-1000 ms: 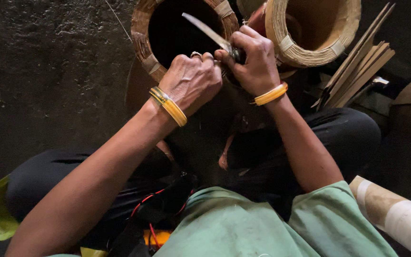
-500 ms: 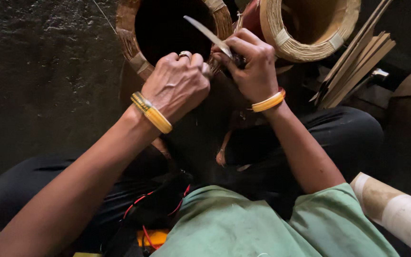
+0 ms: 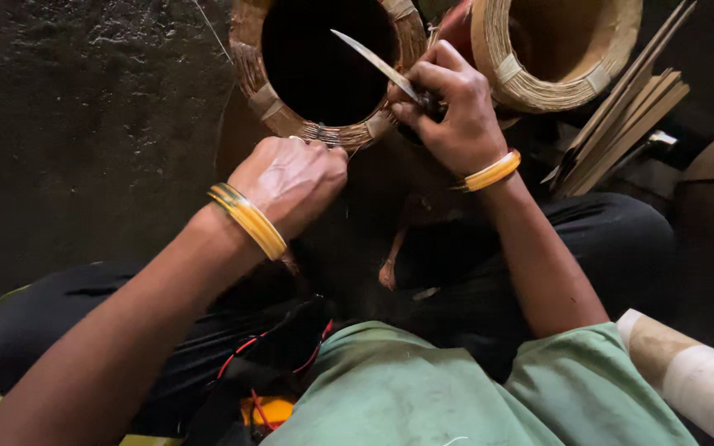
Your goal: The person sits on the floor and uses a knife to strip the insulation from copper wires on a coil. They then connect the stripped wires to a multimeter to test the electrical continuity of the coil.
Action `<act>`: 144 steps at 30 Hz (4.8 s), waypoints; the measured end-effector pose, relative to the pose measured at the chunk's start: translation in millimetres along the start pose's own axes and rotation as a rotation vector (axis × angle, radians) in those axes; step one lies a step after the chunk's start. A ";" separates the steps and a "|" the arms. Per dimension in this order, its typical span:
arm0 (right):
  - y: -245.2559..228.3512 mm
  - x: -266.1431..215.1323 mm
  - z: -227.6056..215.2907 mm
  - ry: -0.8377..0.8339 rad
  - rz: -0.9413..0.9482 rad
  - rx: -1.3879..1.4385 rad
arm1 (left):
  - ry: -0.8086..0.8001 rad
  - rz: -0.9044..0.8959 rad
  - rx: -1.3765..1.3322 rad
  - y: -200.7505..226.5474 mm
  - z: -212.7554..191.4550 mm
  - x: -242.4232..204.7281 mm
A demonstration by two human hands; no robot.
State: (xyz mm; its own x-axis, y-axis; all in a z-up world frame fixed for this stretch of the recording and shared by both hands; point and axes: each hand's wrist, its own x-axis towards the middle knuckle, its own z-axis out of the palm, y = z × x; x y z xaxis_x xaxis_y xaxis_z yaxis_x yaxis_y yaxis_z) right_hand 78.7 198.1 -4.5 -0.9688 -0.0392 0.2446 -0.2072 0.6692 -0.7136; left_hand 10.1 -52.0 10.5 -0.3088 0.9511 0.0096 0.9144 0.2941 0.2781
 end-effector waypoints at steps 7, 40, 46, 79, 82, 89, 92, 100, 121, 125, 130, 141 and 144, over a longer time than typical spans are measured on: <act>-32.7 4.3 -4.1 0.025 0.102 -0.124 | 0.076 0.021 -0.097 -26.9 -19.5 -18.4; -42.0 -69.6 23.5 0.135 0.386 1.031 | 0.503 0.018 0.202 -12.7 53.3 23.2; -84.2 -130.6 28.3 0.154 0.150 1.177 | 0.452 -0.010 0.255 -14.7 67.6 35.2; -92.6 -148.4 -1.9 0.099 0.427 0.437 | 0.363 -0.009 -0.469 113.0 15.7 -13.0; -96.3 -145.2 5.5 0.055 0.313 0.148 | 0.283 -0.072 -0.517 109.1 24.4 -17.2; -100.5 -130.4 -3.9 -0.065 0.149 -0.003 | 0.142 -0.162 -0.748 93.4 39.9 -12.4; -89.1 -124.1 -17.4 -0.160 0.073 -0.060 | 0.225 -0.194 -0.783 88.1 37.6 -11.4; -42.3 -84.3 -40.4 -0.243 -0.086 -0.008 | 0.329 -0.126 -0.645 68.9 20.8 -4.1; 4.7 -38.3 -45.8 -0.114 -0.039 -0.119 | 0.393 -0.148 -0.154 -20.5 -51.7 16.9; 4.7 -34.9 -45.0 -0.118 -0.044 -0.154 | 0.382 -0.153 -0.200 -22.1 -50.3 18.7; 4.4 -29.3 -44.6 -0.117 -0.169 -0.311 | 0.382 -0.182 -0.141 -22.4 -39.3 19.9; -7.7 -28.2 -38.5 -0.141 -0.184 -0.395 | 0.383 -0.190 -0.109 -20.5 -34.7 21.2; -1.4 -25.8 -41.9 -0.143 -0.153 -0.385 | 0.383 -0.188 -0.114 -19.9 -34.8 20.7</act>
State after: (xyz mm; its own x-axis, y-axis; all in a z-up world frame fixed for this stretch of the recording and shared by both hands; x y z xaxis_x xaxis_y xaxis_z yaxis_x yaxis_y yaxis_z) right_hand 109.6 229.3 17.6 -0.9455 -0.2440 0.2158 -0.3107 0.8744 -0.3727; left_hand -23.6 -41.5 38.6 -0.5615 0.7721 0.2977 0.8050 0.4262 0.4127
